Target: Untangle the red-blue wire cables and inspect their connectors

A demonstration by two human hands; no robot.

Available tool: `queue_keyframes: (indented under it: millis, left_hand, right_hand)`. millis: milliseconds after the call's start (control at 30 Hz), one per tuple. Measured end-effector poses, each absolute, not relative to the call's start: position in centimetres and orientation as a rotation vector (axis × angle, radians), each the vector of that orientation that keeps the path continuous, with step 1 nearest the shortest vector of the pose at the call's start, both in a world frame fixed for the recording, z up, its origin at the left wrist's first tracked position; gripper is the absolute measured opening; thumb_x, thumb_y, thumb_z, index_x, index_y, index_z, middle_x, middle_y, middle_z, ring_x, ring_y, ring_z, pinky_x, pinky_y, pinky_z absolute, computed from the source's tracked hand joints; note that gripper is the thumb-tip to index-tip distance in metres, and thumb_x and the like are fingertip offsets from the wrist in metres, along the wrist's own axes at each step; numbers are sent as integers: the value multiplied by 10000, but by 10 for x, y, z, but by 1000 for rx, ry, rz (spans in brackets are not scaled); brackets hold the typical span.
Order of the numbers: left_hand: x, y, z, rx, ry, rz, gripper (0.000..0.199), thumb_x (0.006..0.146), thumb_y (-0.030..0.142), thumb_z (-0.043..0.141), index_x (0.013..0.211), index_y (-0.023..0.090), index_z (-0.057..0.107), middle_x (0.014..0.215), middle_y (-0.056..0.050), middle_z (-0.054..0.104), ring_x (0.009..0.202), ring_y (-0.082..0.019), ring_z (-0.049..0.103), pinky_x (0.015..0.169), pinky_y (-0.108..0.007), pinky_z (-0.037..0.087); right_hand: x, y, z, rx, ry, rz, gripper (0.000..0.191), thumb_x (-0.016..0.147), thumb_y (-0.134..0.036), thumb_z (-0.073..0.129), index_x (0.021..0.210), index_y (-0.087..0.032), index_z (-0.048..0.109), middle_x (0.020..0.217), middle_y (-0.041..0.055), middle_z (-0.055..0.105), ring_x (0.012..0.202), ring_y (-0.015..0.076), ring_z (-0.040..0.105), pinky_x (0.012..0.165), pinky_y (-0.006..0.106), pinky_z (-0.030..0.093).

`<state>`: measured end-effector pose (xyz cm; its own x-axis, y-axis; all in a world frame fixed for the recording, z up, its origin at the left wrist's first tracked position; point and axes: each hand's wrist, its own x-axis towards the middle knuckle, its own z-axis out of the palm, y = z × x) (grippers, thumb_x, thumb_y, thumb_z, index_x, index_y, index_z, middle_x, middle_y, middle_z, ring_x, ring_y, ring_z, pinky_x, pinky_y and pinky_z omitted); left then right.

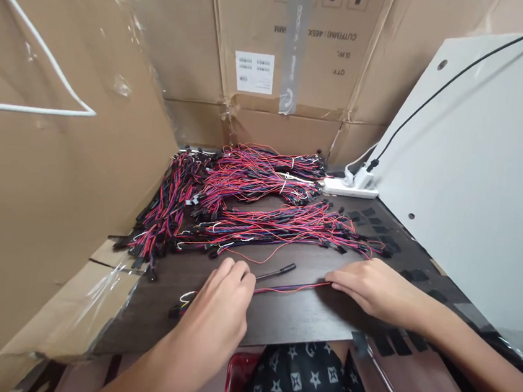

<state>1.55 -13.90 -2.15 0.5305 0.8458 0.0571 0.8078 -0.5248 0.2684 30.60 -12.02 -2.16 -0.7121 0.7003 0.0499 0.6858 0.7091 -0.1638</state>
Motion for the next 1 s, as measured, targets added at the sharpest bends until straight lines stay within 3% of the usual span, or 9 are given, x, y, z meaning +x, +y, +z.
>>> queue_keyframes:
  millis: [200, 367, 467, 567, 667, 733, 900, 1000]
  left_hand:
    - [3, -134, -9, 2308, 1289, 379, 231, 902, 141, 390, 767, 168, 575, 772, -29, 578, 707, -162, 525, 653, -299, 394]
    - [-8, -126, 6, 1917, 1336, 607, 332, 851, 198, 505, 1157, 227, 630, 849, -5, 629, 540, -85, 483, 600, -255, 409]
    - [-9, -119, 15, 1736, 1252, 558, 304, 802, 197, 547, 1075, 171, 677, 724, -4, 607, 591, -97, 485, 572, -230, 379]
    - [-9, -111, 22, 1459, 1117, 627, 247, 761, 208, 577, 966, 115, 679, 608, 28, 504, 498, -57, 374, 462, -190, 265]
    - [-13, -101, 28, 1238, 1063, 803, 215, 725, 215, 628, 899, 93, 654, 578, 48, 439, 433, -18, 250, 412, -178, 128]
    - [-19, -92, 34, 1141, 1042, 913, 200, 702, 185, 649, 879, 91, 644, 570, 47, 435, 420, -11, 238, 402, -174, 102]
    - [-44, -66, 59, 1022, 997, 1217, 167, 647, 69, 596, 807, 95, 638, 534, 46, 394, 407, -26, 300, 374, -156, 185]
    - [-60, -48, 75, 1067, 1059, 1388, 141, 643, 44, 544, 742, 93, 632, 564, 2, 473, 433, -52, 398, 372, -158, 270]
  right_hand:
    - [311, -111, -15, -1067, -2727, -54, 295, 948, -135, 352, 912, -178, 641, 690, 34, 615, 609, 148, 537, 565, 266, 326]
    - [299, -97, 5, -967, -2561, -336, 290, 939, -113, 359, 931, -169, 644, 759, 66, 635, 731, 186, 533, 675, 311, 393]
    - [279, -87, 20, -939, -2420, -506, 303, 916, -59, 363, 940, -147, 651, 846, 92, 669, 830, 216, 562, 733, 351, 424]
    - [261, -76, 33, -934, -2247, -610, 286, 908, -45, 398, 1027, -129, 645, 1013, 122, 679, 1026, 250, 578, 875, 417, 451]
    - [250, -74, 40, -965, -2071, -659, 306, 904, -54, 438, 1153, -118, 604, 1226, 165, 605, 1224, 287, 496, 991, 489, 427]
    - [247, -82, 37, -931, -2031, -647, 339, 887, -43, 460, 1200, -103, 576, 1281, 187, 563, 1282, 298, 449, 1020, 509, 419]
    - [235, -137, 9, -701, -2189, -473, 259, 848, -12, 482, 1054, -46, 636, 1116, 198, 647, 1164, 293, 540, 958, 450, 492]
    - [220, -174, -18, -634, -2337, -336, 306, 945, -104, 372, 954, -83, 677, 946, 129, 711, 972, 245, 622, 849, 393, 526]
